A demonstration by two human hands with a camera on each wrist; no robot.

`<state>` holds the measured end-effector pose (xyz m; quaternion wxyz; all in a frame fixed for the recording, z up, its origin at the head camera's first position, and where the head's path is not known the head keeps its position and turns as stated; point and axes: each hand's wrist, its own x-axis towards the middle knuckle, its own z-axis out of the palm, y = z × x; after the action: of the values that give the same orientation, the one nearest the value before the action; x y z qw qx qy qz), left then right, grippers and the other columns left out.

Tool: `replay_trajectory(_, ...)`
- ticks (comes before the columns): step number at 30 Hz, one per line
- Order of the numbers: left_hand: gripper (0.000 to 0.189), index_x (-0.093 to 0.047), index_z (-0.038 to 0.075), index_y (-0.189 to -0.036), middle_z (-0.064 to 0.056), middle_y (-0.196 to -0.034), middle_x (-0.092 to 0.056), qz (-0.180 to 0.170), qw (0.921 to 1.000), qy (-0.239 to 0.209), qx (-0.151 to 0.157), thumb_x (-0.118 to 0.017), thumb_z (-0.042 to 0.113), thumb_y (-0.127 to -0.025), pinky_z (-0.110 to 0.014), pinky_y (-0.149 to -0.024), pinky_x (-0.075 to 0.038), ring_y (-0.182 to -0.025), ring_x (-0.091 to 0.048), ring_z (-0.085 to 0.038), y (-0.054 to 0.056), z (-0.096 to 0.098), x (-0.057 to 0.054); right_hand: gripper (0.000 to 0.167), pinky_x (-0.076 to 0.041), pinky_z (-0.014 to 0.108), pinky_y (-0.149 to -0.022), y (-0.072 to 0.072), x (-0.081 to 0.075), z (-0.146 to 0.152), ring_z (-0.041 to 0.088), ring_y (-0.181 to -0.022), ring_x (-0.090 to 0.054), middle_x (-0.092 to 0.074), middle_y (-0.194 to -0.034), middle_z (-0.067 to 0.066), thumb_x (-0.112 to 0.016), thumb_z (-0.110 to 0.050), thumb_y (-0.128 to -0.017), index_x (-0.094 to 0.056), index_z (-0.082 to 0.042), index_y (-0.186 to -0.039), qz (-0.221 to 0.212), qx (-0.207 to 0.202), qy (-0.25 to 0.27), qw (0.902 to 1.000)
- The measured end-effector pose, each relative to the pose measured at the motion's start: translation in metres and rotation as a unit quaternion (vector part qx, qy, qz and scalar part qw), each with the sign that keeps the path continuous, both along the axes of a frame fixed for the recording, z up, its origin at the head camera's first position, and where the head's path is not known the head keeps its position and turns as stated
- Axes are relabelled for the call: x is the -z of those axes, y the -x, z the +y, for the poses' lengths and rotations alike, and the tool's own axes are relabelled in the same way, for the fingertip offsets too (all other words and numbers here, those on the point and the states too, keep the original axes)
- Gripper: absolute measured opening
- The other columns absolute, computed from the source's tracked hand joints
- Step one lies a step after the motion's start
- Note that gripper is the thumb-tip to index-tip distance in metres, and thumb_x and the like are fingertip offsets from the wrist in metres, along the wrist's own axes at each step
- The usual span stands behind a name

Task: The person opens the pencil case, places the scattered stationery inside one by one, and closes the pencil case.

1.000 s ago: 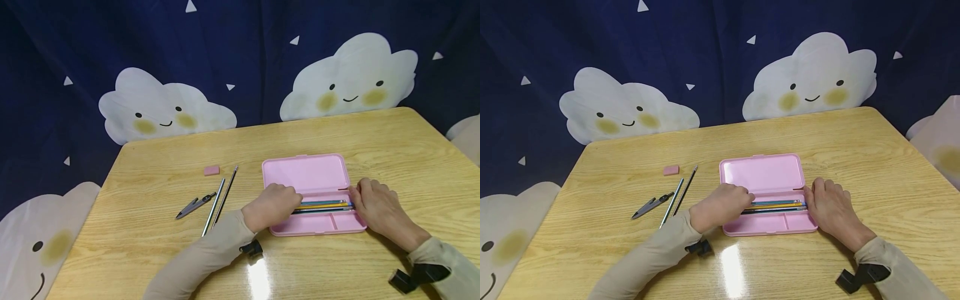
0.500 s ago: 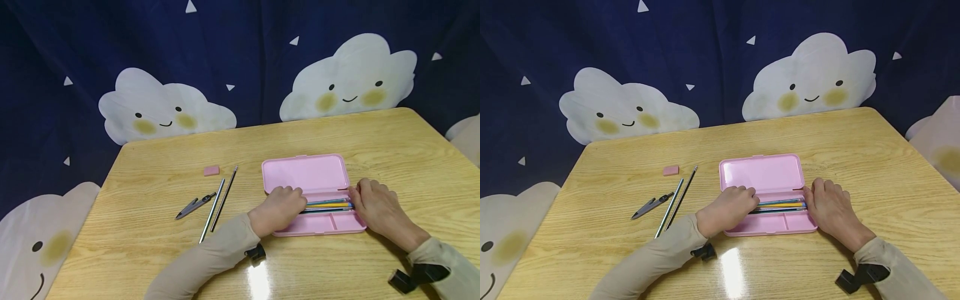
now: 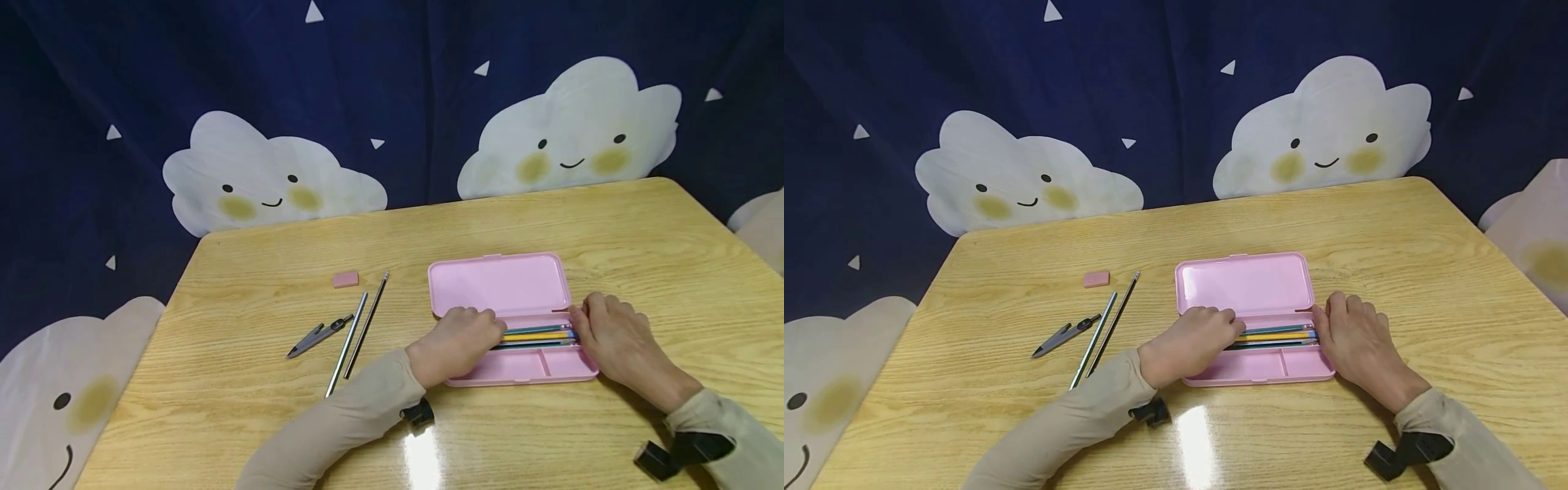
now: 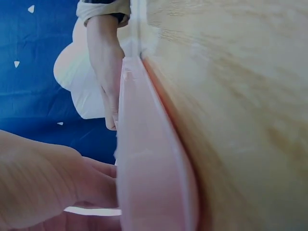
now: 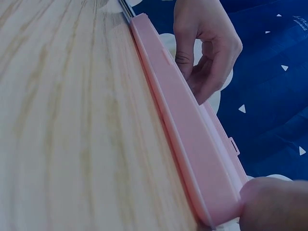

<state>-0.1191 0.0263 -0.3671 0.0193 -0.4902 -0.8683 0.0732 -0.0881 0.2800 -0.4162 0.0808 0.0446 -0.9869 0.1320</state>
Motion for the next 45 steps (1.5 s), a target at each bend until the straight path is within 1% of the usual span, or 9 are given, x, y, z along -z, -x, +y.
replay_trajectory(5,0.016,-0.066,0.016,-0.104,0.003,-0.095,-0.064,0.001,1.0,-0.007,0.005,-0.06,0.007,-0.092,-0.024,-0.068,-0.051,-0.082,-0.061,-0.013,0.0,0.0,0.0,0.028,-0.029,0.039,-0.06,0.0,0.0,0.0,0.027,-0.069,-0.042,-0.043,-0.076,0.01,-0.039,-0.024,-0.103,-0.045,0.0,-0.09,0.0,-0.001,-0.002,1.0)
replay_trajectory(11,0.015,-0.069,0.016,-0.102,0.003,-0.092,-0.063,0.018,0.9997,-0.003,0.016,-0.059,0.009,-0.093,-0.022,-0.064,-0.05,-0.079,-0.059,-0.012,0.0,0.001,0.0,0.029,-0.028,0.037,-0.06,-0.001,-0.001,0.0,0.026,-0.069,-0.041,-0.042,-0.076,0.009,-0.038,-0.025,-0.103,-0.045,0.0,-0.091,-0.002,-0.001,-0.002,1.0)
replay_trajectory(19,0.015,-0.069,0.016,-0.099,0.002,-0.09,-0.062,0.002,0.9999,-0.012,0.01,-0.06,0.007,-0.092,-0.021,-0.064,-0.05,-0.078,-0.059,-0.012,0.001,0.002,0.0,0.029,-0.028,0.037,-0.059,-0.001,-0.001,0.0,0.025,-0.068,-0.04,-0.042,-0.075,0.009,-0.037,-0.026,-0.103,-0.045,0.0,-0.091,-0.008,-0.003,-0.001,1.0)
replay_trajectory(26,0.013,-0.068,0.013,-0.095,0.001,-0.088,-0.063,-0.011,0.9994,-0.03,-0.011,-0.065,0.005,-0.086,-0.023,-0.062,-0.051,-0.076,-0.059,-0.012,0.003,-0.002,-0.005,0.029,-0.026,0.036,-0.06,-0.002,-0.001,0.0,0.025,-0.068,-0.04,-0.042,-0.075,0.008,-0.037,-0.026,-0.103,-0.045,-0.001,-0.09,-0.006,-0.003,0.001,1.0)
replay_trajectory(30,0.011,-0.068,0.012,-0.094,0.0,-0.086,-0.063,-0.011,0.9992,-0.035,-0.014,-0.063,0.004,-0.087,-0.022,-0.061,-0.051,-0.075,-0.06,-0.012,0.005,-0.004,-0.007,0.03,-0.026,0.036,-0.06,-0.002,-0.001,0.0,0.025,-0.068,-0.04,-0.042,-0.075,0.008,-0.037,-0.026,-0.104,-0.045,-0.001,-0.09,-0.007,-0.002,0.004,1.0)
replay_trajectory(34,0.012,-0.069,0.011,-0.092,0.0,-0.085,-0.063,-0.021,0.9988,-0.042,-0.018,-0.06,0.004,-0.09,-0.022,-0.06,-0.051,-0.073,-0.058,-0.011,0.006,-0.006,-0.011,0.03,-0.027,0.037,-0.06,-0.002,-0.001,0.0,0.025,-0.068,-0.04,-0.042,-0.075,0.008,-0.037,-0.027,-0.104,-0.045,-0.001,-0.091,-0.01,0.001,0.008,0.9999)
replay_trajectory(39,0.012,-0.067,0.01,-0.086,0.0,-0.08,-0.061,-0.023,0.997,-0.068,-0.028,-0.057,0.007,-0.092,-0.022,-0.057,-0.049,-0.067,-0.055,-0.009,0.008,-0.018,-0.017,0.031,-0.027,0.036,-0.06,-0.003,-0.001,0.0,0.025,-0.067,-0.04,-0.042,-0.075,0.008,-0.037,-0.028,-0.103,-0.045,0.0,-0.091,-0.019,0.0,0.008,0.9998)
replay_trajectory(42,0.009,-0.066,0.009,-0.083,-0.001,-0.077,-0.06,-0.021,0.9951,-0.089,-0.039,-0.061,0.008,-0.09,-0.021,-0.055,-0.048,-0.065,-0.054,-0.009,0.011,-0.031,-0.02,0.03,-0.027,0.036,-0.06,-0.003,-0.001,-0.001,0.025,-0.068,-0.04,-0.043,-0.075,0.009,-0.038,-0.027,-0.103,-0.046,0.0,-0.091,-0.013,-0.001,0.006,0.9999)
replay_trajectory(45,0.006,-0.065,0.008,-0.082,-0.002,-0.077,-0.06,-0.019,0.992,-0.113,-0.053,-0.064,0.009,-0.088,-0.023,-0.055,-0.049,-0.065,-0.056,-0.012,0.015,-0.049,-0.022,0.03,-0.027,0.036,-0.06,-0.003,-0.002,-0.001,0.025,-0.067,-0.04,-0.042,-0.074,0.008,-0.038,-0.027,-0.103,-0.045,0.0,-0.091,-0.01,0.001,0.006,0.9999)
